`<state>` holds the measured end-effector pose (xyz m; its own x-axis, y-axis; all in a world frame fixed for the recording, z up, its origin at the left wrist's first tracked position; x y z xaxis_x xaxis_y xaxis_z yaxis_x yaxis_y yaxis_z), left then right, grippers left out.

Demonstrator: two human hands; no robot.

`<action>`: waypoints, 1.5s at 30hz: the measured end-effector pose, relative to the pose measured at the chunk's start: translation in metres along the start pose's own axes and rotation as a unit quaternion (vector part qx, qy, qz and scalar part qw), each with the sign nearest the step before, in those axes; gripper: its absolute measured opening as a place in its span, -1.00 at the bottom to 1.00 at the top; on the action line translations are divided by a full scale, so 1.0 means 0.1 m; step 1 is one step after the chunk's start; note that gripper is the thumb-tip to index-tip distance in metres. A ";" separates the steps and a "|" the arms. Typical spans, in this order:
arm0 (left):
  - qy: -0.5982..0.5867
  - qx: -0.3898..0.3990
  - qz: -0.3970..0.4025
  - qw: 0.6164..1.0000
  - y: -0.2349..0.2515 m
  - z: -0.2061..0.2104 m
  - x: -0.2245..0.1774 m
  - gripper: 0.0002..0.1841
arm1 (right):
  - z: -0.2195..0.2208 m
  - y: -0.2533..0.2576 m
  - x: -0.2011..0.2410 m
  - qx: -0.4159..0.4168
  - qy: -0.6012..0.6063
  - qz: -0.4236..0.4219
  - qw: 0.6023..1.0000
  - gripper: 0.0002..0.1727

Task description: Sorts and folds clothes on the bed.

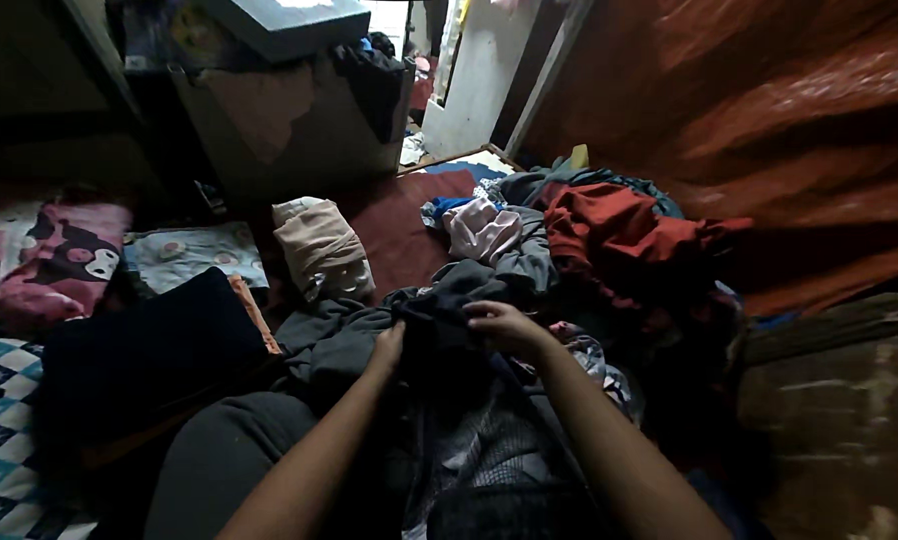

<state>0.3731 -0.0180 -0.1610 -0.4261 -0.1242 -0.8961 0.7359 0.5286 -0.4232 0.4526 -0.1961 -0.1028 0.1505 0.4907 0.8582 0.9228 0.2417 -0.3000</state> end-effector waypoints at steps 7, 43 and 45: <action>0.036 0.047 -0.032 0.998 0.08 0.18 0.06 -0.38 | -0.03 0.12 -0.60 -0.085 -0.126 0.065 0.986 0.06; 0.130 0.166 -0.011 0.977 -1.11 -0.17 0.51 -0.41 | -0.28 -0.72 -0.68 -0.007 -0.175 0.085 0.981 0.01; 0.092 0.159 -0.094 0.978 -1.20 -0.17 0.68 -0.33 | -0.18 -0.82 -0.52 -0.016 -0.089 0.080 0.993 -0.20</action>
<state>0.2471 -0.0760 -0.1684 -0.6361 -0.0258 -0.7712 0.7490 0.2197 -0.6251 0.3760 -0.2565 -0.1151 0.2328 0.6615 0.7129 0.9035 0.1241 -0.4102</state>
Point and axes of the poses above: each hand's wrist, its own y-axis towards the middle knuckle, its own z-axis out of the palm, x = y × z, the point moved 10 cm from there along y, towards the middle knuckle, and after that the axes turned 15 degrees about -x, right-handed, at the moved point
